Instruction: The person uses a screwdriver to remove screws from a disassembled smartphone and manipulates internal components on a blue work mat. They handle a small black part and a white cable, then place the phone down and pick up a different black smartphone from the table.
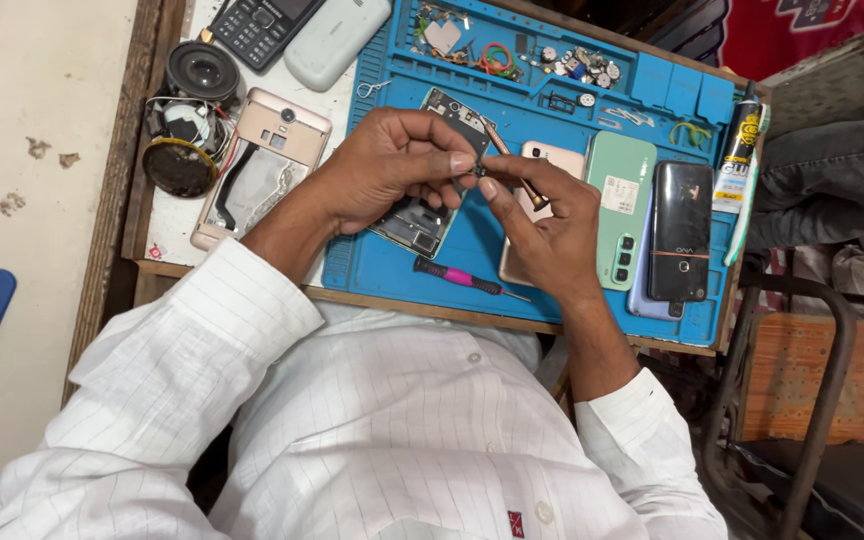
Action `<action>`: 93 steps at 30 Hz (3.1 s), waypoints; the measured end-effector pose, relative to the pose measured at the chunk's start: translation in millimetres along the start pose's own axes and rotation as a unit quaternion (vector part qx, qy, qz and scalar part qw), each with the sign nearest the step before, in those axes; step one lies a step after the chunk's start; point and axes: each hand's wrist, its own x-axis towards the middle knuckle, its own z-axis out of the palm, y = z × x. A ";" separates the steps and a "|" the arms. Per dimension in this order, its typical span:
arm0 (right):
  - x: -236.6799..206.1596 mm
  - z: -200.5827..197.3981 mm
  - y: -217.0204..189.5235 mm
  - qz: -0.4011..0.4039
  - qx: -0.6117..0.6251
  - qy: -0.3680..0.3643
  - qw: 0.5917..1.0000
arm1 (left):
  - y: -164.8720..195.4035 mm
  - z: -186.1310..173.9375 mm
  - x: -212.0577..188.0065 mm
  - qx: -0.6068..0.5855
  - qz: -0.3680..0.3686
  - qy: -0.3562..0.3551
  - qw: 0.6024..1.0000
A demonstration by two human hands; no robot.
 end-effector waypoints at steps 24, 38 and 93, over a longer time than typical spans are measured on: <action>-7.6 7.3 32.2 0.087 0.239 -0.043 0.966 | -0.1 5.1 -3.7 0.084 0.044 -0.056 0.994; -9.3 6.4 31.4 0.080 0.250 -0.053 0.963 | -5.1 2.5 -3.5 0.077 0.064 -0.049 0.994; -12.7 7.7 17.3 -0.106 -0.055 0.055 0.991 | -14.4 5.1 1.8 0.130 0.049 -0.008 0.990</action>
